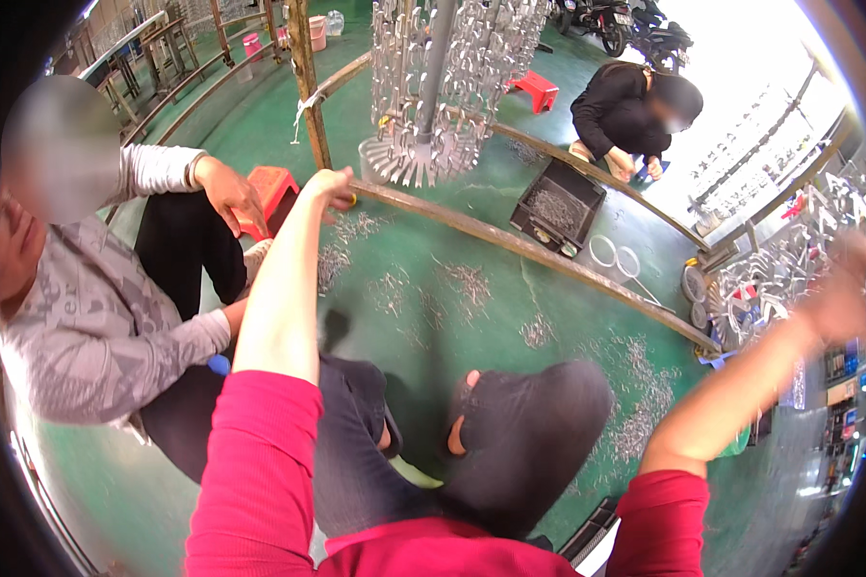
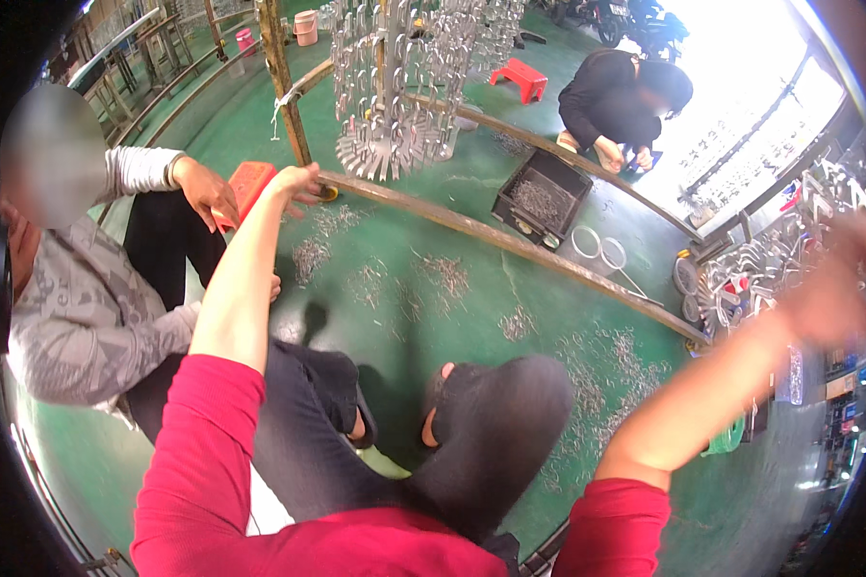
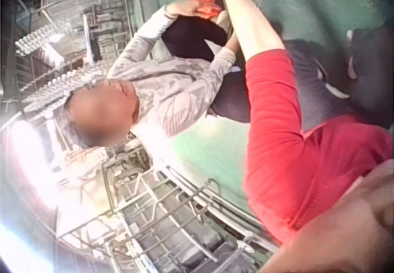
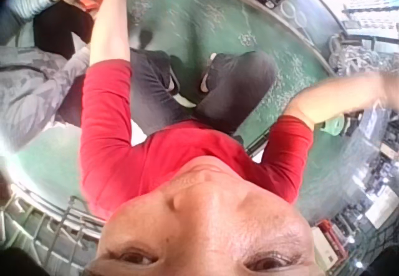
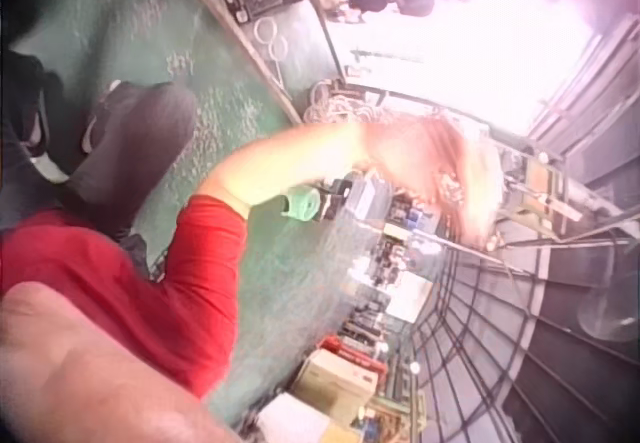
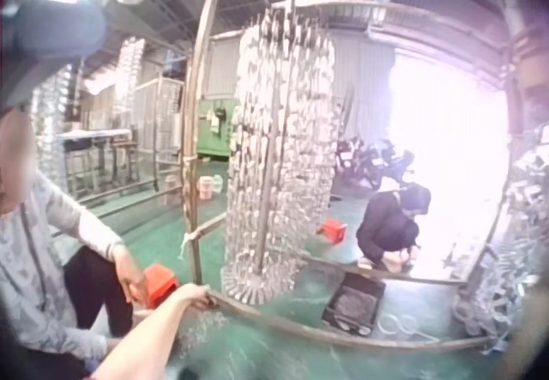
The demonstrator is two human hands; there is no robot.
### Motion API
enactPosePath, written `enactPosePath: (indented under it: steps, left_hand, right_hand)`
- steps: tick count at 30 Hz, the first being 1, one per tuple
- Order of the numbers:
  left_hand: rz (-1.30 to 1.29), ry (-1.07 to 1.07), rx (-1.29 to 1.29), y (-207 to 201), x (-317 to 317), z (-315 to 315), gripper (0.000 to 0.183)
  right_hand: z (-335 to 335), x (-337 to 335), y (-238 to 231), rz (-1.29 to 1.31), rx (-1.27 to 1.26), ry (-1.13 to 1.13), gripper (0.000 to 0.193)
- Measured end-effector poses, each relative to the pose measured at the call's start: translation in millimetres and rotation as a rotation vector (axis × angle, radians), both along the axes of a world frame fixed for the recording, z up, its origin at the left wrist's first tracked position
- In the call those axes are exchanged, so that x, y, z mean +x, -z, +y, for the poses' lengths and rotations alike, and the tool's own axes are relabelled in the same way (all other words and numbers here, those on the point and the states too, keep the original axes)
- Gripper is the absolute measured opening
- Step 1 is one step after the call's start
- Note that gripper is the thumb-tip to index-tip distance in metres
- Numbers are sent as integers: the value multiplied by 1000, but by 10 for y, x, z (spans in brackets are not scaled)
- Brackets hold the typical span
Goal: The person attaches small metal hooks and crystal-like pieces to a metal chandelier frame. The person picks up hooks from the floor, threads them through holes in metal plates, and hangs the plates onto the tiered chandelier structure.
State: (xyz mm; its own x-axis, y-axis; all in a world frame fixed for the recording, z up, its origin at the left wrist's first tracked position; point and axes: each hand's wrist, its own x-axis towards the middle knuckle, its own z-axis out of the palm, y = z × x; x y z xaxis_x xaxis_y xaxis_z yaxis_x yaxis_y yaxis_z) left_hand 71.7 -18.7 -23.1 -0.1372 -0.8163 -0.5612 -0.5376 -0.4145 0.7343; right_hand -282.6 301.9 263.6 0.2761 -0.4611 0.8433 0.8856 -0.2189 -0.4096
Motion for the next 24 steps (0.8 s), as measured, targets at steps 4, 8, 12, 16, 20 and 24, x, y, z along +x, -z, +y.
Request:
enactPosePath:
  steps: [4, 8, 12, 16, 20, 24]
  left_hand:
    - [657, -510, 54, 328, -98, -471, 82]
    - [709, -473, 5, 332, -205, -716, 74]
    - [707, -419, 33, 423, -264, -818, 25]
    - [701, -347, 48, 479, -321, -861, 14]
    - [711, -361, 72, 495, -318, -859, 14]
    - [718, -296, 58, 551, -341, -851, 13]
  right_hand:
    - [-1539, -116, 1803, 497, 981, 462, 16]
    - [-2526, 47, 2881, 973, 1350, 661, 34]
    - [-2941, 242, 3101, 800, 1266, 508, 46]
    - [-3159, 319, 3266, 600, 1316, 489, 42]
    - [-3250, 372, 3315, 543, 1358, 537, 29]
    - [-3314, 342, 3396, 500, 1364, 590, 24]
